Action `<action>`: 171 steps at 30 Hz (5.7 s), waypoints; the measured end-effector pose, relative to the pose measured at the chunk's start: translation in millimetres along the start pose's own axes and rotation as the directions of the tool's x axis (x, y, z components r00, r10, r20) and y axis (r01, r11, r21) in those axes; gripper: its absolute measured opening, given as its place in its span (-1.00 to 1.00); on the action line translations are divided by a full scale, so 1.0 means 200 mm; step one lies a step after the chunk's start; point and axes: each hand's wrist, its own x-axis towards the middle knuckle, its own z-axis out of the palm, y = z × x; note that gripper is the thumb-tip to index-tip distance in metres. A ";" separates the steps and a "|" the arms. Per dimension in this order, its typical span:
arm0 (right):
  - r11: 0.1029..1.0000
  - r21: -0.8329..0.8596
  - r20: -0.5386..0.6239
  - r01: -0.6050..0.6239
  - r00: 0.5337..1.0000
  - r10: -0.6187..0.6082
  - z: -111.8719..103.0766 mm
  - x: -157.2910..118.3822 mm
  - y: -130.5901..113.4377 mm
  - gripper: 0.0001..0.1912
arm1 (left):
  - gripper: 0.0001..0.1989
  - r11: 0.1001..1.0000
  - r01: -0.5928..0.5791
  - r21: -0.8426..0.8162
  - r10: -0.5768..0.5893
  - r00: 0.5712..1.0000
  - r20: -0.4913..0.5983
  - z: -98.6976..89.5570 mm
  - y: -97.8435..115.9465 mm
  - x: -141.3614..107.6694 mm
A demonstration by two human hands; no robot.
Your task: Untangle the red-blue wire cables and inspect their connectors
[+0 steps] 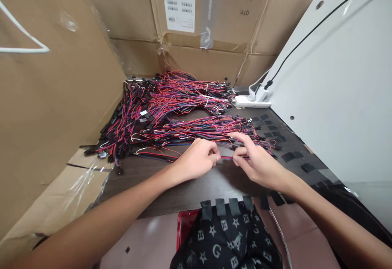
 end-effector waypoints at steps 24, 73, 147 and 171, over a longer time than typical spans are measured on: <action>0.999 0.038 -0.164 0.000 0.986 0.007 -0.01 0.10 -0.06 -0.91 | -0.86 0.999 -0.042 0.029 0.046 0.987 -0.156 0.03 0.01 0.01; 0.976 0.216 -0.143 -0.017 0.989 0.049 0.04 0.10 -0.04 -0.59 | -0.89 0.966 0.047 -0.253 -0.073 0.993 -0.093 0.00 0.02 0.03; 0.504 0.688 0.358 -0.522 0.848 0.391 -0.05 0.11 -0.08 -0.71 | -0.80 0.576 -0.632 0.519 0.762 0.644 -0.062 -0.02 -0.01 -0.05; 0.898 -0.098 -0.079 0.430 0.896 -0.437 -0.04 0.02 -0.01 -0.76 | -0.92 0.691 0.308 -0.654 -0.062 0.927 0.371 -0.04 0.04 -0.01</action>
